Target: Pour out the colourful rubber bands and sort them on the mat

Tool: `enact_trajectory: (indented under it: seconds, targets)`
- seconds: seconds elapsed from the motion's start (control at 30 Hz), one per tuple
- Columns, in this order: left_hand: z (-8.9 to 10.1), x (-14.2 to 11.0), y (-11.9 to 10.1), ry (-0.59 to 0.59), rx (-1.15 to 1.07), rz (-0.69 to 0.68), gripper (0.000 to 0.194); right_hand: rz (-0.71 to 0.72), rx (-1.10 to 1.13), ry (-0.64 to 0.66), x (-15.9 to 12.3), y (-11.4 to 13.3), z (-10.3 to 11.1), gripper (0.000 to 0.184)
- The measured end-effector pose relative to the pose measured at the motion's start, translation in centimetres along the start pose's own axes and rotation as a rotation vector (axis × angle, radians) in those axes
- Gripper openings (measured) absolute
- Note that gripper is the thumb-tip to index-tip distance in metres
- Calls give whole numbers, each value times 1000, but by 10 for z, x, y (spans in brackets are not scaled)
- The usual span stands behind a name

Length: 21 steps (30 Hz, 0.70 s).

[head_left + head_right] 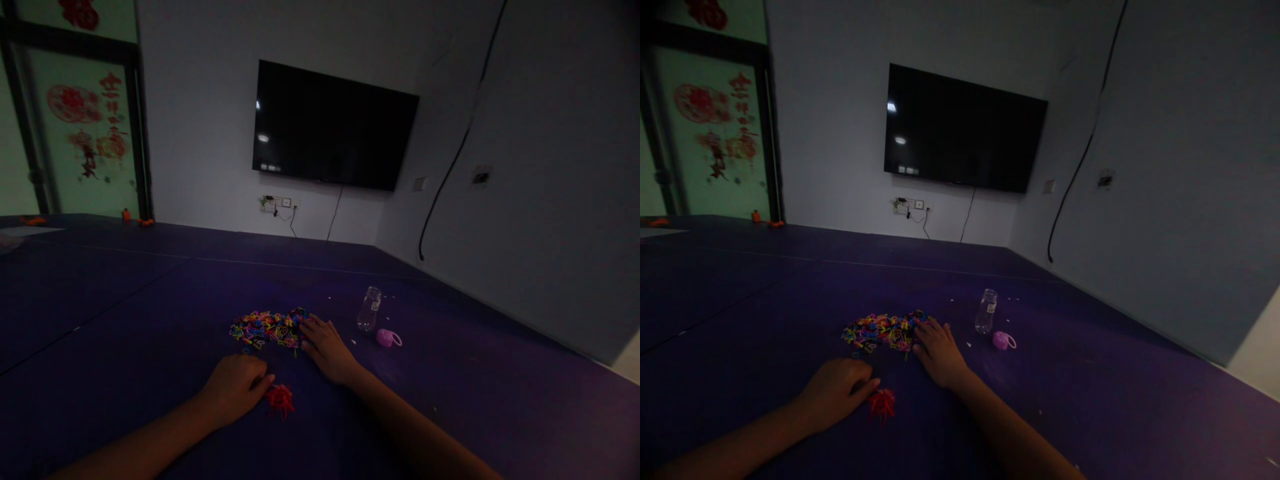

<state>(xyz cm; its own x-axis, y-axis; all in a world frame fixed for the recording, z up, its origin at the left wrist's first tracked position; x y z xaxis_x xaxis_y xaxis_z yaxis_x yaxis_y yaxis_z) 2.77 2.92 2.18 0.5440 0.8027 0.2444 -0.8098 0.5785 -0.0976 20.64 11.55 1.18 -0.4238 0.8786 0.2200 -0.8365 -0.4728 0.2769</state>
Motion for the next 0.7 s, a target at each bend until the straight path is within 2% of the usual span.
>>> enact_trajectory:
  seconds: [0.3,0.7]
  targets:
    - [-2,0,2,-7,28,1,34,-135,-6,-57,4,-10,-7,48]
    - [-1,0,1,-4,6,13,34,3,119,-226,4,-8,9,27]
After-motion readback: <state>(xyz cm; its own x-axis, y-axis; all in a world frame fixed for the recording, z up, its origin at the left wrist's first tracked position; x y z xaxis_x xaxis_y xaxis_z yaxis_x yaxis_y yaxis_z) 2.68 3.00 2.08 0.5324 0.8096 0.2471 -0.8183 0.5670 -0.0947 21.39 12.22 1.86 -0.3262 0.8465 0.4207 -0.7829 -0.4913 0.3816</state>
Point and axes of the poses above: each hand's wrist, its own x-axis towards the middle knuckle, its own z-axis out of the back of the hand, y = z × x, the point moved 4 cm from there along x, towards the middle knuckle, and after that the axes turned 13 degrees about -z, right-handed, at the moved point
